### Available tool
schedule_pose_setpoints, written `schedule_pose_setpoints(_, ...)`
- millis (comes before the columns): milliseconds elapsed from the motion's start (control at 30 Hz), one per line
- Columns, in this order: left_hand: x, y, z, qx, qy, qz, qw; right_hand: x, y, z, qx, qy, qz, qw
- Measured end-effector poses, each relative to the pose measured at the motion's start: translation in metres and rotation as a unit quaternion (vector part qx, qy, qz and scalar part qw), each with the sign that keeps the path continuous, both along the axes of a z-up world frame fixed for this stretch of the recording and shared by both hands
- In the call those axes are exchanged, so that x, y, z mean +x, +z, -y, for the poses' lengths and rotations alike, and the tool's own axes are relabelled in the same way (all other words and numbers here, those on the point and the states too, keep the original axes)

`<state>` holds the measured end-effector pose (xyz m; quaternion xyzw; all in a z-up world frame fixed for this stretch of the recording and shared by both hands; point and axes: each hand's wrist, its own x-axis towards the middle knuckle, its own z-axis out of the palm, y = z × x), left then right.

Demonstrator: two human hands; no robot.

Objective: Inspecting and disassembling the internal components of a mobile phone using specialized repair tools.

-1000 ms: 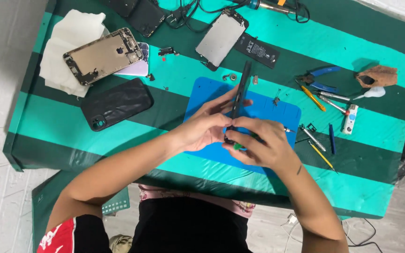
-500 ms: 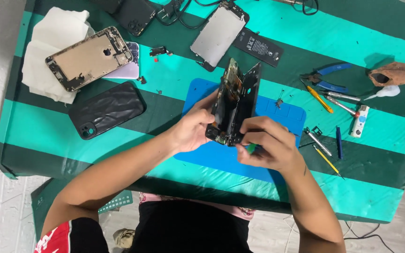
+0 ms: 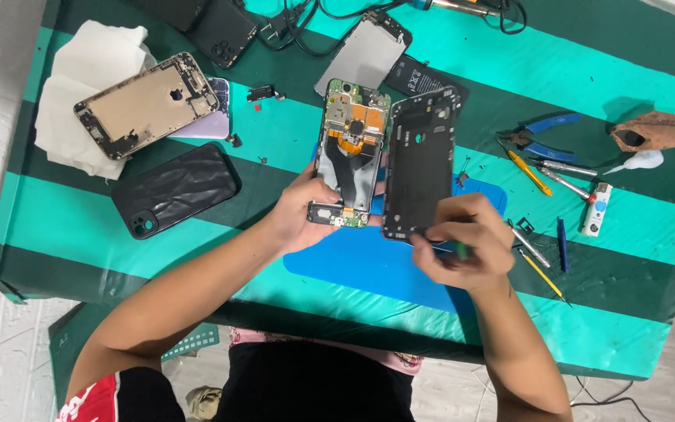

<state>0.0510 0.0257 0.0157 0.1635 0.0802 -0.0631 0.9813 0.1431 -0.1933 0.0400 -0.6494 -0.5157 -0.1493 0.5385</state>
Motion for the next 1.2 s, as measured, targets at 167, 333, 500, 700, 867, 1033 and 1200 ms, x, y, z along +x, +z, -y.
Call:
schedule_pose_setpoints(167, 0.008, -0.015, 0.006, 0.081, 0.001, 0.108, 0.991, 0.022, -0.016, 0.024, 0.063, -0.092, 0.006, 0.994)
schedule_pose_setpoints(333, 0.007, -0.024, 0.003, 0.056, -0.066, 0.081, 0.993, 0.036, 0.014, 0.019, -0.036, -0.228, -0.027, 0.973)
schedule_pose_setpoints(500, 0.002, -0.023, 0.004, 0.088, -0.096, 0.084, 0.988, 0.07, -0.001, 0.039, -0.098, -0.305, -0.076, 0.944)
schedule_pose_setpoints(700, 0.002, -0.028, 0.004, 0.06, -0.132, 0.109, 0.983, 0.098, -0.021, 0.054, -0.09, -0.24, -0.108, 0.96)
schedule_pose_setpoints(867, -0.001, -0.022, 0.007, 0.069, -0.122, 0.129, 0.982, 0.112, -0.033, 0.064, -0.229, -0.285, -0.077, 0.927)
schedule_pose_setpoints(1033, -0.001, -0.018, 0.008, 0.067, -0.112, 0.12, 0.984, 0.107, -0.035, 0.066, -0.279, -0.359, -0.05, 0.889)
schedule_pose_setpoints(1200, 0.001, -0.013, 0.007, 0.061, -0.122, 0.104, 0.985, 0.085, -0.018, 0.052, -0.388, -0.449, 0.0, 0.805)
